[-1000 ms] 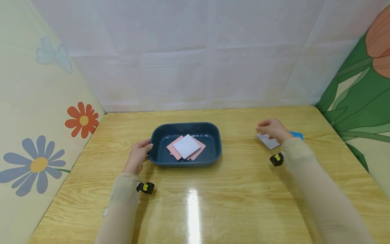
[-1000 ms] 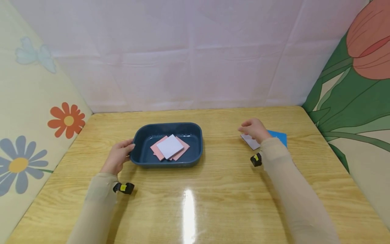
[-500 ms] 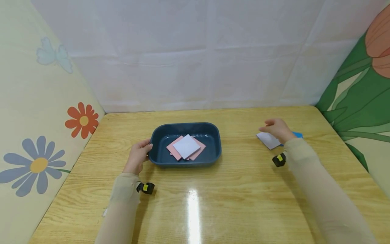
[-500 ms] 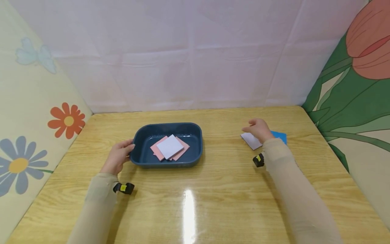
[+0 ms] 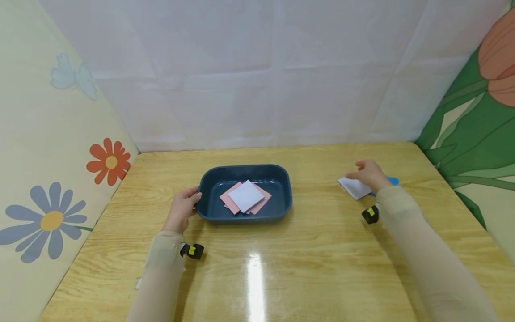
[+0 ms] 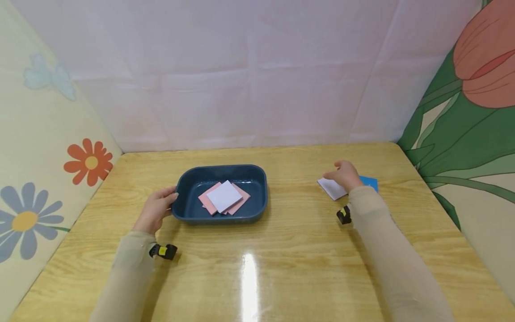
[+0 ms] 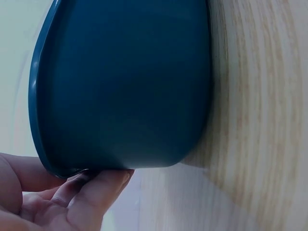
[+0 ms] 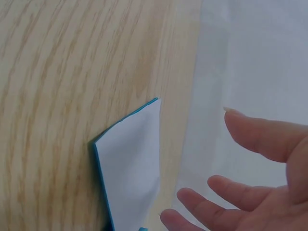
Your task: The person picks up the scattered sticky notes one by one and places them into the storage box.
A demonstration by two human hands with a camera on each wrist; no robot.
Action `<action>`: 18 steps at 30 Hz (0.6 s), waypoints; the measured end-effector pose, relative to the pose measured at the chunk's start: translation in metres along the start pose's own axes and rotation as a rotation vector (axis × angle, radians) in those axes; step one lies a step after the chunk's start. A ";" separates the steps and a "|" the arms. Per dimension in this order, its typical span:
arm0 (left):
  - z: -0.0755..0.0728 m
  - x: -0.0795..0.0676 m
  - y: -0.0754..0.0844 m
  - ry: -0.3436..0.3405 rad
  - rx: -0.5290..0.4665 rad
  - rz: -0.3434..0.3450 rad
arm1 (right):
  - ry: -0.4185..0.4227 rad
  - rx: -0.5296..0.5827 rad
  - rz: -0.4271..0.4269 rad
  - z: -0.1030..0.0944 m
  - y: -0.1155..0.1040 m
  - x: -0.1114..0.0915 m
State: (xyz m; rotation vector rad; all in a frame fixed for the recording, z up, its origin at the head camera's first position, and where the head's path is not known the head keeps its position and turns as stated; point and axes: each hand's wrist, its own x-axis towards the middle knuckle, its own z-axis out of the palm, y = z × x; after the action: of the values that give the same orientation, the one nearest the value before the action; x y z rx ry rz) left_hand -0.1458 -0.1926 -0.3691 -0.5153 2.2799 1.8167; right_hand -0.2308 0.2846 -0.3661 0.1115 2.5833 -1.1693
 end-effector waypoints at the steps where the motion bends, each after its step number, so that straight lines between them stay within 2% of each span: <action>1: 0.000 0.000 0.000 0.000 0.000 -0.001 | -0.002 -0.003 0.001 0.000 0.001 0.000; 10: 0.000 -0.002 0.000 0.004 0.000 0.006 | -0.021 -0.033 -0.001 0.003 0.011 0.009; 18: 0.000 -0.002 0.000 0.006 0.001 0.014 | -0.025 -0.113 -0.010 0.006 0.008 0.003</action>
State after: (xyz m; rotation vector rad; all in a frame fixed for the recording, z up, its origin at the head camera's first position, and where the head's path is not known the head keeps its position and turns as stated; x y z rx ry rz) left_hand -0.1435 -0.1926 -0.3682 -0.5070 2.2939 1.8221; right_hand -0.2303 0.2850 -0.3760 0.0588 2.6241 -1.0180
